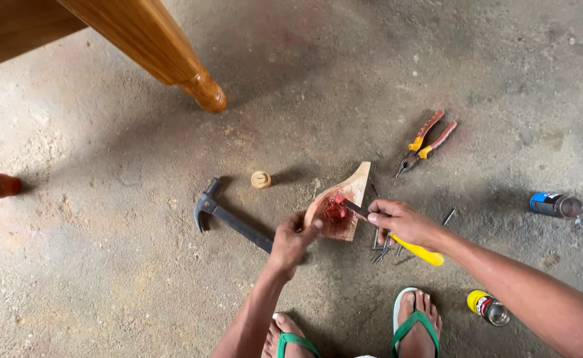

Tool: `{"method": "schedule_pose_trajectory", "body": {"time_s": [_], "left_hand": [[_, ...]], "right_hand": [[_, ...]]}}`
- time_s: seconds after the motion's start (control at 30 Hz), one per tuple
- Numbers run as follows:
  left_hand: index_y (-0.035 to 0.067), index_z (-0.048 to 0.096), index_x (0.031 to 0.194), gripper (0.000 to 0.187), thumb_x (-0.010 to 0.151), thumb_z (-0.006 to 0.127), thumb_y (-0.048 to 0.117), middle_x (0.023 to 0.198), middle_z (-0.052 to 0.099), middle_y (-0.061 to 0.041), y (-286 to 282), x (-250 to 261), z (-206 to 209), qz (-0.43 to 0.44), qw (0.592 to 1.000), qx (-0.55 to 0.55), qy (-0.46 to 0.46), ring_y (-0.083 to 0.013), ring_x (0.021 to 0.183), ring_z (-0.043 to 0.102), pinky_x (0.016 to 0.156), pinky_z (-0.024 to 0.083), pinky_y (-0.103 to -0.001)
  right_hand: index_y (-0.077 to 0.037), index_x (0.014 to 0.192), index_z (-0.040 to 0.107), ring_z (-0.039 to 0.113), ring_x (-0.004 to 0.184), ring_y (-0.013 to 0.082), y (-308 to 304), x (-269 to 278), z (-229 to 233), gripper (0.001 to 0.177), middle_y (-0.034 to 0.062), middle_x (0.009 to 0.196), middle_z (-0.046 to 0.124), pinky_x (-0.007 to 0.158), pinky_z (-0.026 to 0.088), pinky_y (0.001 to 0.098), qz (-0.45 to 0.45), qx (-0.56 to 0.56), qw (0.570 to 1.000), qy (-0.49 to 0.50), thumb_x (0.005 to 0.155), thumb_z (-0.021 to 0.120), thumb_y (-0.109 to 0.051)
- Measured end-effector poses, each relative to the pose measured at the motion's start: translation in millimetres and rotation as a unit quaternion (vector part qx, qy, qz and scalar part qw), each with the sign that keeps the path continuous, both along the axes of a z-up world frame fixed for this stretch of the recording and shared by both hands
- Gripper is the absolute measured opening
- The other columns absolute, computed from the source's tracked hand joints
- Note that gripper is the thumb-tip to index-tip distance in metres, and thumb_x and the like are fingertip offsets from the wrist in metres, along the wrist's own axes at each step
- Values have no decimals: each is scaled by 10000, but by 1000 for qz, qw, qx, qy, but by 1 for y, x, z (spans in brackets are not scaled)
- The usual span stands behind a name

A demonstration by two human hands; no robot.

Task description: The person hammers a nail into a small wooden piece using a hammer. They then use a chisel to apply a red substance from a wooden board into a hole on a wooden chair leg. Finally, they apply the red substance to the small wooden piece with the chisel.

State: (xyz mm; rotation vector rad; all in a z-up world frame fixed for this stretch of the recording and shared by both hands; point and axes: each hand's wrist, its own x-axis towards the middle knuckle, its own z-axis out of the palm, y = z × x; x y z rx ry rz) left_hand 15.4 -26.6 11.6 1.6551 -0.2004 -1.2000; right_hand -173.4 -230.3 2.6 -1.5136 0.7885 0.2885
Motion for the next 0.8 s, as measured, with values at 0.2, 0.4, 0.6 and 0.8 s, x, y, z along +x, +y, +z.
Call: {"method": "schedule_pose_trajectory", "body": {"time_s": [0.2,0.4,0.6,0.8], "left_hand": [[12,619,1312,465,927,720,252,1129,728,-119,0,-4,18,3,999,-48,12,-198,971,725,826,599,-354],[4,627,1264,396,956,711,238,1093,724,-66,-15,39,163,21,989,-110,96,-195,985,730,891,624,-373],[-7,615,1278,404,970,705,240,1108,727,-81,0,37,337,20,986,-134,93,-195,1001,733,900,624,-369],[-65,588,1372,459,1012,698,198,1167,744,-131,34,-12,445,58,968,-202,139,-203,1015,746,892,628,-330]], "right_hand": [[-74,961,650,570,572,94,-23,-6,21,195,16,715,638,512,473,293,1,-22,998,-62,992,576,-252],[-69,885,661,517,513,109,-85,13,126,197,-5,673,576,478,427,305,58,-118,987,-91,961,663,-251],[-85,954,669,500,565,109,-104,35,284,152,11,690,553,513,469,302,88,-166,977,-101,947,720,-228],[-198,1191,672,548,528,123,-69,13,519,235,11,736,701,521,458,285,122,-92,987,-52,958,676,-231]]}}
